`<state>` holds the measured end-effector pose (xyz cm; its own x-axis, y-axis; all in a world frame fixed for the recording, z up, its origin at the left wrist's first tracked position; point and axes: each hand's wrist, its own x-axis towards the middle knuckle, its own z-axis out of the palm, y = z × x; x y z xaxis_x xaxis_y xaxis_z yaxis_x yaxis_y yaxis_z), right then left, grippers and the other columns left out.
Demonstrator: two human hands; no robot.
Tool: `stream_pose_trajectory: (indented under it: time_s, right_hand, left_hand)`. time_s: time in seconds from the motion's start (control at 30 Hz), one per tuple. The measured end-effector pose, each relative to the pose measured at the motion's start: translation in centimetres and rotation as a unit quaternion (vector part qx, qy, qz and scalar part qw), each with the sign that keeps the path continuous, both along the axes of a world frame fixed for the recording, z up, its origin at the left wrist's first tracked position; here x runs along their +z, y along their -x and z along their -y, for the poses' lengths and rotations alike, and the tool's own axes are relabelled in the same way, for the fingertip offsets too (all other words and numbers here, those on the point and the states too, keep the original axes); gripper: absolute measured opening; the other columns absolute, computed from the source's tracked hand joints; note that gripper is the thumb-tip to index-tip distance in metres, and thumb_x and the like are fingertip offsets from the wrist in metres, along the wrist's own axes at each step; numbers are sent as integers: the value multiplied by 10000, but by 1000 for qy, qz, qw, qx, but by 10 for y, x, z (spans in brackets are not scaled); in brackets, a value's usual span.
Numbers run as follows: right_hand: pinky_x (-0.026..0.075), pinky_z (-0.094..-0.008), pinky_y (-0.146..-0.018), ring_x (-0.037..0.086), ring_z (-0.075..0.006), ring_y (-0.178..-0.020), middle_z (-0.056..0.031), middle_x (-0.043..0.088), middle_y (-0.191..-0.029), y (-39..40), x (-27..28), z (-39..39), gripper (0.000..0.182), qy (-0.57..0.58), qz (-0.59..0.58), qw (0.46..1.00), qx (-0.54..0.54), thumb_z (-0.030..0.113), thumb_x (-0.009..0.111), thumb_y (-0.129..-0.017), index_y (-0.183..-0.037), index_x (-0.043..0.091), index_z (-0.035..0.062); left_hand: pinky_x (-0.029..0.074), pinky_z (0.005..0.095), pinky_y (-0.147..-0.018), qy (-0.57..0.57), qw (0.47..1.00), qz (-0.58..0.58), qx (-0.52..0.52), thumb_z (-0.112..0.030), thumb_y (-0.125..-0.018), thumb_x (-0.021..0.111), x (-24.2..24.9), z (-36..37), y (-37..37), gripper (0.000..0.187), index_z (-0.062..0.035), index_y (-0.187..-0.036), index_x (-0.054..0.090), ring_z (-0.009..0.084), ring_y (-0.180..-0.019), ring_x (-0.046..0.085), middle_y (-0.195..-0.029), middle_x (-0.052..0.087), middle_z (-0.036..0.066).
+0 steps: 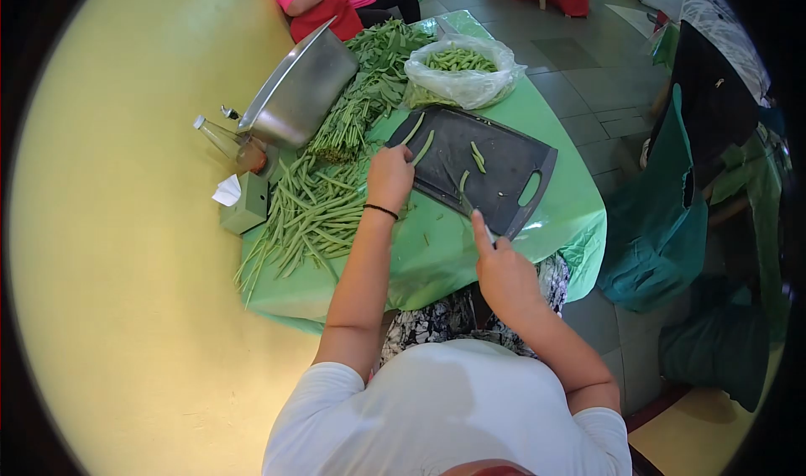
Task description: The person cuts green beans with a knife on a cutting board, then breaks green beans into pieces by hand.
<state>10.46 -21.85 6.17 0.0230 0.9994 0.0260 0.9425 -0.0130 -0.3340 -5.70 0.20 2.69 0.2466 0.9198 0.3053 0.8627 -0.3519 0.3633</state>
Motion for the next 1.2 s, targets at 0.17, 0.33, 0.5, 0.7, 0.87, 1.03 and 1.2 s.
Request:
stream_pose_trajectory:
  time_s: [0.17,0.33,0.5,0.7,0.87,1.03,1.2]
  right_hand:
    - [481,-444,-504,572,-341,-544,-173,528,-782,-7,-21,-23,697,-17,16,999,-47,70,534,-832,-1468,251,75]
    - [483,-419,-481,569,-318,-520,-161,527,-784,-7,-10,-37,724,-37,12,998,-39,48,536,-813,-1474,241,75]
    - [483,-392,-453,569,-283,-502,-143,525,-781,5,-13,-45,755,-3,54,998,-40,35,541,-794,-1479,225,66]
    - [487,-372,-442,577,-260,-504,-132,520,-773,14,-12,-50,770,7,71,996,-47,31,545,-785,-1478,211,43]
    - [499,-320,-413,569,-197,-462,-88,519,-730,8,-10,-56,705,-21,108,993,-45,73,560,-796,-1450,298,42]
    - [500,-382,-452,600,-283,-531,-144,538,-768,12,-12,-66,734,48,89,995,-24,36,526,-802,-1460,205,-17]
    - [504,-384,-453,609,-291,-533,-168,567,-771,3,-23,-95,687,-8,24,1000,-11,49,508,-820,-1445,232,-26]
  left_hand:
    - [486,364,-636,109,991,58,-47,-72,-751,592,13,21,-9,238,-2,-960,680,310,-650,602,-748,667,142]
    - [436,263,-567,172,968,140,-120,-58,-752,631,11,47,-26,309,5,-1052,673,156,-557,517,-684,634,64]
    - [460,309,-589,145,972,150,-107,-44,-733,628,15,58,-34,314,31,-1036,668,232,-571,567,-731,667,121]
    - [454,309,-577,150,974,137,-103,-44,-739,626,16,67,-32,303,34,-1029,668,221,-560,554,-700,650,109]
    - [448,306,-565,167,967,160,-103,-51,-741,623,12,63,-31,302,34,-1027,669,214,-546,539,-679,637,102]
    - [445,304,-561,193,958,186,-99,-62,-733,624,12,61,-32,302,36,-1015,669,214,-546,538,-684,640,102]
    - [442,299,-556,177,962,181,-102,-73,-721,629,7,62,-33,303,41,-1000,669,208,-544,536,-682,638,97]
